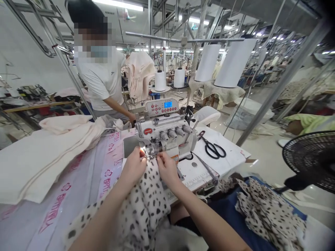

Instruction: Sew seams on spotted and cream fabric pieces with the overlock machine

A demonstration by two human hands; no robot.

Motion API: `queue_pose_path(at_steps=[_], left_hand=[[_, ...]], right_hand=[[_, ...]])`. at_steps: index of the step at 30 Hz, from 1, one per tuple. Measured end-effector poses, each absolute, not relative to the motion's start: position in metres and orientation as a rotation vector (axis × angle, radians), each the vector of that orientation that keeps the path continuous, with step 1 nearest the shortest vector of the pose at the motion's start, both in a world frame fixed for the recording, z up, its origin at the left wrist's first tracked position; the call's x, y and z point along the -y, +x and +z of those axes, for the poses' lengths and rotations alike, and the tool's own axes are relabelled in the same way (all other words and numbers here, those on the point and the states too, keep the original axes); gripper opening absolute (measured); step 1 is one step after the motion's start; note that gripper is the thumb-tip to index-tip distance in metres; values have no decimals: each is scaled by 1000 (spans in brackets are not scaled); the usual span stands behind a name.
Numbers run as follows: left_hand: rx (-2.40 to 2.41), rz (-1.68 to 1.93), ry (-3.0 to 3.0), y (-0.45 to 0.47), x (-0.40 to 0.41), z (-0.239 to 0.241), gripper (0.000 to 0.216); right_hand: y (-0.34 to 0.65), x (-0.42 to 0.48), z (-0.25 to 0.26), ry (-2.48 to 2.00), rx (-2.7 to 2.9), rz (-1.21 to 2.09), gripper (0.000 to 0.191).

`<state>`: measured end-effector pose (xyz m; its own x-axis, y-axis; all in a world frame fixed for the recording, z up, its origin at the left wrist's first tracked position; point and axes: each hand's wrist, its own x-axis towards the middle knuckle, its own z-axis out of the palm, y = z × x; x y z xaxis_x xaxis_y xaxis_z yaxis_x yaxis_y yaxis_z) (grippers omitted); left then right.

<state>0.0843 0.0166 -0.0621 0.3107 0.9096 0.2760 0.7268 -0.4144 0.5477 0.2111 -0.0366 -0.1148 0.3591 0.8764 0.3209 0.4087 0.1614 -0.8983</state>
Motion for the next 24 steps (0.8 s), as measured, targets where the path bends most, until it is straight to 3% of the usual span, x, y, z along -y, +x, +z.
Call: queue_pose_path(at_steps=[4, 9, 13, 24], left_hand=[[-1411, 763, 2354, 78, -11, -61, 1], [-1441, 794, 2631, 61, 8, -66, 24], [-1459, 630, 2594, 53, 11, -61, 22], [-1428, 550, 2529, 65, 11, -58, 20]], right_hand=[[214, 70, -134, -1235, 1267, 660, 15], [214, 103, -156, -1119, 1441, 897, 28], [212, 112, -156, -1133, 1486, 921, 42], [230, 130, -144, -946, 1189, 1498, 35]])
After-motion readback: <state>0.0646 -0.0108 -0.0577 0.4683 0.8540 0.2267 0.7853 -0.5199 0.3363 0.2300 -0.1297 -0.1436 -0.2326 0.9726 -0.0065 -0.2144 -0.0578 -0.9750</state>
